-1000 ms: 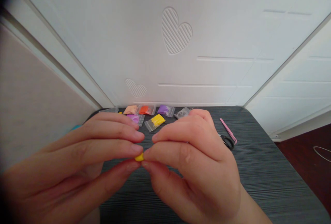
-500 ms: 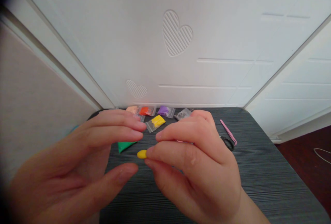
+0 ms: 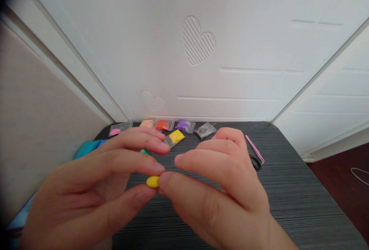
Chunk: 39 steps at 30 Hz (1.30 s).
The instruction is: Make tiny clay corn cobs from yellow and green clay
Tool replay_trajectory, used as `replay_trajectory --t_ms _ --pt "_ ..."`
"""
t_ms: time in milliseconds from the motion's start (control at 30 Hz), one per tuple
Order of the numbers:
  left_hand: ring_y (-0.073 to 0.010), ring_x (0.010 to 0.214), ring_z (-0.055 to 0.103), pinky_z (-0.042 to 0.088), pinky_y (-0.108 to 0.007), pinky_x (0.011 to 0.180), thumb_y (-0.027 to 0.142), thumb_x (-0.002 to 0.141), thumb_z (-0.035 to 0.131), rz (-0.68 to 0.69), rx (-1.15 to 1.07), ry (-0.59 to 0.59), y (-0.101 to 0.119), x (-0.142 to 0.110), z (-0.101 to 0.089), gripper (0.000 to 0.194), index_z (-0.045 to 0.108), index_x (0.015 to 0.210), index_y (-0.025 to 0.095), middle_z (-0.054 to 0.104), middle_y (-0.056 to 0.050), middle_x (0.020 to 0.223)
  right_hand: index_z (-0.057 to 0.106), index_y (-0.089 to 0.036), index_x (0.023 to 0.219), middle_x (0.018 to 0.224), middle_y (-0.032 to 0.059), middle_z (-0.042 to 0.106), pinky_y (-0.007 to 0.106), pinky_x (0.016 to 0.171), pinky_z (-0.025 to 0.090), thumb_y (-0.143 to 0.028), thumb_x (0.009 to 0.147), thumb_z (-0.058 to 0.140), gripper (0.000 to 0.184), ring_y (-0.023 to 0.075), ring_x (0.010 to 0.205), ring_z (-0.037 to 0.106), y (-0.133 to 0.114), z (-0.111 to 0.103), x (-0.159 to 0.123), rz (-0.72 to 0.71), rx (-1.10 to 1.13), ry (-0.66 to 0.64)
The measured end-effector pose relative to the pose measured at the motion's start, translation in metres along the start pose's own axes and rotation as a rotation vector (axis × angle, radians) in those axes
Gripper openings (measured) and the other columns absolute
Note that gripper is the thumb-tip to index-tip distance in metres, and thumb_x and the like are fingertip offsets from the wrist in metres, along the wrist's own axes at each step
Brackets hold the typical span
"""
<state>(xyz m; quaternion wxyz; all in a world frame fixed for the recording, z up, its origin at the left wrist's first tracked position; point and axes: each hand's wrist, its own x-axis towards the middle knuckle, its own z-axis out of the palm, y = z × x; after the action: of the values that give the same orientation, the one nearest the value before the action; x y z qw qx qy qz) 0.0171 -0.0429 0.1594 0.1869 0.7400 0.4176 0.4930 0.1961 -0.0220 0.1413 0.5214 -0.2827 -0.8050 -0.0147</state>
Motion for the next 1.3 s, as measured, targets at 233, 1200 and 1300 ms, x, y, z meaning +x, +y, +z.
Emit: replay_trajectory --t_ms 233,1200,1300 --pt "-0.0174 0.096 0.057 0.044 -0.037 0.096 0.034 0.074 0.060 -0.004 0.006 0.056 0.001 -0.002 0.001 0.009 0.063 0.082 0.032 0.062 0.004 0.094 0.056 -0.030 0.094 0.094 -0.0022 0.054 0.043 0.090 0.040 -0.031 0.072 0.064 0.024 0.0151 0.080 0.053 0.000 -0.005 0.005 -0.001 0.013 -0.001" --pt "-0.0133 0.094 0.058 0.046 -0.026 0.090 0.012 0.079 0.052 -0.072 -0.132 0.005 -0.001 0.001 0.008 0.019 0.060 0.090 0.024 0.063 0.003 0.097 0.057 -0.026 0.089 0.089 -0.0018 0.058 0.031 0.072 0.046 -0.019 0.072 0.063 0.020 0.0141 0.084 0.055 0.000 0.002 0.015 0.084 0.044 -0.059" --pt "-0.0141 0.093 0.058 0.047 -0.027 0.089 0.012 0.078 0.053 -0.077 -0.136 -0.005 -0.001 0.002 0.008 0.018 0.061 0.090 0.024 0.063 0.002 0.097 0.057 -0.027 0.090 0.090 -0.0015 0.058 0.033 0.074 0.046 -0.017 0.070 0.064 0.023 0.0150 0.086 0.054 0.000 0.004 0.014 0.089 0.056 -0.062"
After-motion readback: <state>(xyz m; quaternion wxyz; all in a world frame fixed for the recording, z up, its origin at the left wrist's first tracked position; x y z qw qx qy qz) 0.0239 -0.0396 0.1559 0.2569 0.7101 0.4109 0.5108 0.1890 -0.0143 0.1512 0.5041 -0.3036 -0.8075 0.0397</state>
